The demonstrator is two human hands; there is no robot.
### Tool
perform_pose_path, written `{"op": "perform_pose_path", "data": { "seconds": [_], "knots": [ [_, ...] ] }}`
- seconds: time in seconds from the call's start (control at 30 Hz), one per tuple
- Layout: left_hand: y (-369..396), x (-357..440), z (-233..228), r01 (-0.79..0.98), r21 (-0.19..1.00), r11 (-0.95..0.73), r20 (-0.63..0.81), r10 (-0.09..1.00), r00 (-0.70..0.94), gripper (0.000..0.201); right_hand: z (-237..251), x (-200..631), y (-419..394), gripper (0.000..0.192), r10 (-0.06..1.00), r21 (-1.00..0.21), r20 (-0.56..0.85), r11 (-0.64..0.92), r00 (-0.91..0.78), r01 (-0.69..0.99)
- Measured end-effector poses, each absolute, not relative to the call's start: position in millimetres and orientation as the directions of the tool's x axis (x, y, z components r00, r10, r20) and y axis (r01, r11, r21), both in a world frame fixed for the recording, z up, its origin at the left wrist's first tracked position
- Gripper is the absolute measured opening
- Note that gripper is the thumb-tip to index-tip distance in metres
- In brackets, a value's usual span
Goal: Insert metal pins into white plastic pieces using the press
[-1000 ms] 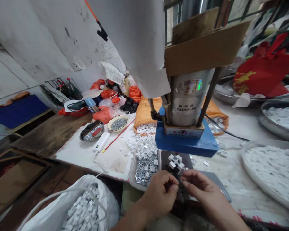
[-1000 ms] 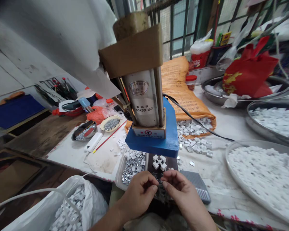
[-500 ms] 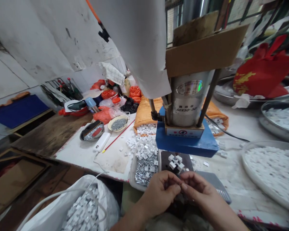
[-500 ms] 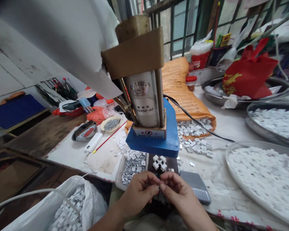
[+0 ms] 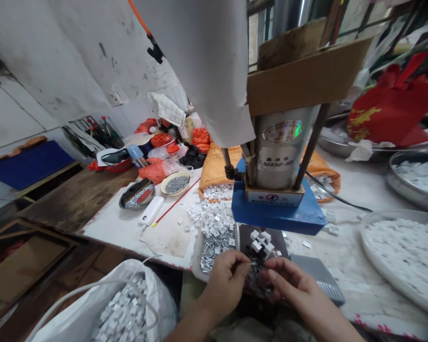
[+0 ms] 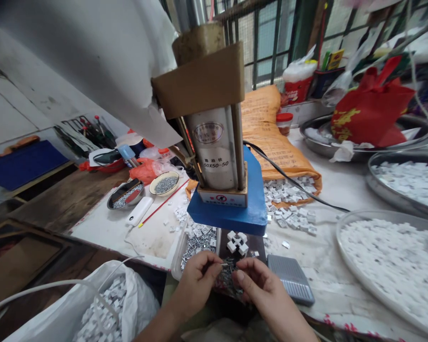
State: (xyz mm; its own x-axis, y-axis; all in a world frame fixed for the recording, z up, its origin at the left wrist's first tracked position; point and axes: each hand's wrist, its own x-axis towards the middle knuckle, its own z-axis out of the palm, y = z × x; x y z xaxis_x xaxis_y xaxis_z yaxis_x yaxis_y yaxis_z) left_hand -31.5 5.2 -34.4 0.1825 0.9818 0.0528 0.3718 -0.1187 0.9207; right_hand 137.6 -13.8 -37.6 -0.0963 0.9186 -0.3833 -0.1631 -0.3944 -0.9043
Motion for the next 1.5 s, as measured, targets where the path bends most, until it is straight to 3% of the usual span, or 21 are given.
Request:
{"op": "perform_pose_path", "data": {
  "seconds": [0.27,0.7,1.2,1.5],
  "knots": [
    [34,-65,-57,0.478,0.870,-0.122,0.132,0.991,0.012,0.015,-45,141,-13,0.037,0.932,-0.930,-0.340,-0.353,-0.128,-0.104],
    [61,-47,-78,0.667,0.705,-0.240,0.178,0.971,0.161,0.014,-47,143,-11,0.041,0.939,-0.938,-0.313,-0.329,-0.141,-0.109],
    [55,-66,-77,0.682,0.696,-0.222,0.167,0.975,0.147,0.014,-56,145,-9,0.043,0.934,-0.932,-0.333,-0.347,-0.133,-0.108],
    [42,-67,-71,0.729,0.643,-0.236,0.108,0.970,0.219,0.015,-50,142,-11,0.044,0.936,-0.938,-0.334,-0.342,-0.113,-0.059]
  ]
}}
